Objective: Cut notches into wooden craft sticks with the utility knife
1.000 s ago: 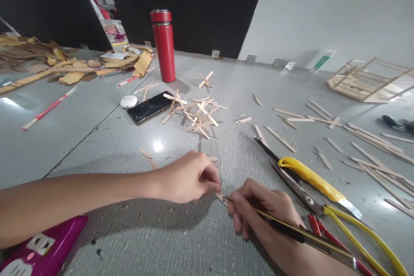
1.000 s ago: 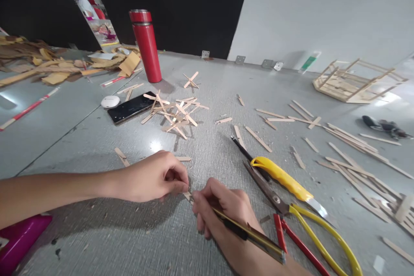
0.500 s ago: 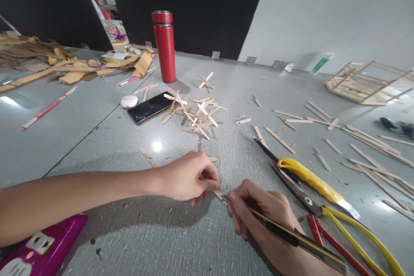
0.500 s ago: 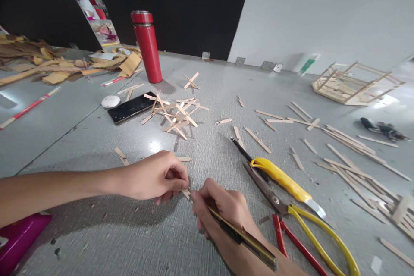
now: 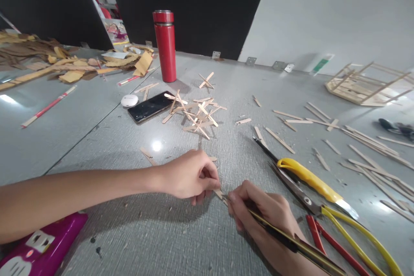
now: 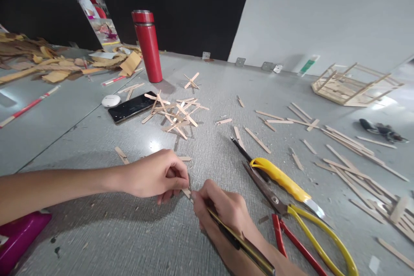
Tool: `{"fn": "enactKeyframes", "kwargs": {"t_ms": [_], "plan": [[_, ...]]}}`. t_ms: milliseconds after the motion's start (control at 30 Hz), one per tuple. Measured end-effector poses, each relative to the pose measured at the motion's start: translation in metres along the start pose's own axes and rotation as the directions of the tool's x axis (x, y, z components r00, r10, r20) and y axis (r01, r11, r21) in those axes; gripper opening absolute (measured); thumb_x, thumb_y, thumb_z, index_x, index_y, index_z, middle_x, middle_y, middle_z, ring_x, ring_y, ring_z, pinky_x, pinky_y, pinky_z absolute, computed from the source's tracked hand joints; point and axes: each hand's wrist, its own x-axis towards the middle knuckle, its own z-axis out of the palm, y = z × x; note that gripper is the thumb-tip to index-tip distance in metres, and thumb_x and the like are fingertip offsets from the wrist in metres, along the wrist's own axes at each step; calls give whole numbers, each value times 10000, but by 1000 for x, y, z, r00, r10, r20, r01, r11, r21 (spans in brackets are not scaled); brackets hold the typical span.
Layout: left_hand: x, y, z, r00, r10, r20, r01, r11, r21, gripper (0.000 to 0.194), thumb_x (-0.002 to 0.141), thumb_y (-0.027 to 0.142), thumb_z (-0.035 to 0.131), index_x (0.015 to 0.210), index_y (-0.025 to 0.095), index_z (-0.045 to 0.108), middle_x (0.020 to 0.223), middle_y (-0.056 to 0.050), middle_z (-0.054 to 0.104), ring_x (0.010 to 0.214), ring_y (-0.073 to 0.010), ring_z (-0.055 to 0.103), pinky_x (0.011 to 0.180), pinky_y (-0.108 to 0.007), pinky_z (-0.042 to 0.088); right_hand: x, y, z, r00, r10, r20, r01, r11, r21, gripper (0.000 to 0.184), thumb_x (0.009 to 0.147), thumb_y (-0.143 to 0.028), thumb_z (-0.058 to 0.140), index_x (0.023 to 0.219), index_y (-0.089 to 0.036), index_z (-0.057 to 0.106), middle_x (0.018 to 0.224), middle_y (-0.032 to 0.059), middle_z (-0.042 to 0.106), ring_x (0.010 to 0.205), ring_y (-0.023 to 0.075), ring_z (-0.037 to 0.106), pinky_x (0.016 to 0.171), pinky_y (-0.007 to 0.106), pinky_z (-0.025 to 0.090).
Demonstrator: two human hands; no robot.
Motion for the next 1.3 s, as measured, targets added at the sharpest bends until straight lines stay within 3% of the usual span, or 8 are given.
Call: {"fn": "enactKeyframes", "kwargs": {"t_ms": [467, 767, 1133, 1233, 1300], "plan": [[1, -8, 3, 1000, 14, -19, -14, 1000, -6, 276, 889, 370, 703, 720, 159, 648, 550, -3, 602, 436, -131, 591, 408, -235, 477, 4, -9, -4, 998, -56, 36, 60, 990, -128, 376, 1085, -340, 431, 720, -256, 399, 579, -74, 425, 486, 104, 364, 470, 271, 308], [1, -2, 2, 1000, -1, -9, 1, 999, -39, 272, 862, 353, 715, 695, 151, 642, 597, -4, 606, 447, -125, 601, 416, -241, 476, 9, -4, 0, 982, -182, 52, 188, 964, -188, 340, 1075, -266, 431, 763, -260, 298, 643, -92, 293, 524, 105, 244, 491, 274, 239], [2, -1, 3, 1000, -13, -10, 12, 997, -77, 319, 833, 414, 744, 695, 149, 633, 580, 7, 587, 444, -118, 584, 404, -231, 482, 7, 0, -1, 983, -174, 67, 183, 966, -184, 350, 1091, -303, 452, 771, -253, 320, 648, -92, 312, 540, 100, 265, 493, 262, 255], [1, -3, 3, 1000, -3, -11, 3, 998, -68, 312, 854, 412, 723, 707, 149, 640, 570, 5, 587, 439, -126, 583, 413, -243, 482, 5, 1, -1, 969, -233, 77, 244, 946, -215, 317, 1100, -257, 441, 788, -250, 381, 653, -88, 348, 536, 98, 285, 479, 248, 283], [-2, -2, 4, 1000, 12, -28, -13, 999, -50, 298, 897, 392, 680, 725, 152, 641, 554, 6, 584, 438, -127, 576, 426, -245, 476, 3, 1, -2, 944, -314, 96, 328, 915, -236, 274, 1100, -215, 419, 831, -235, 466, 679, -60, 448, 546, 100, 373, 503, 247, 354]]}}
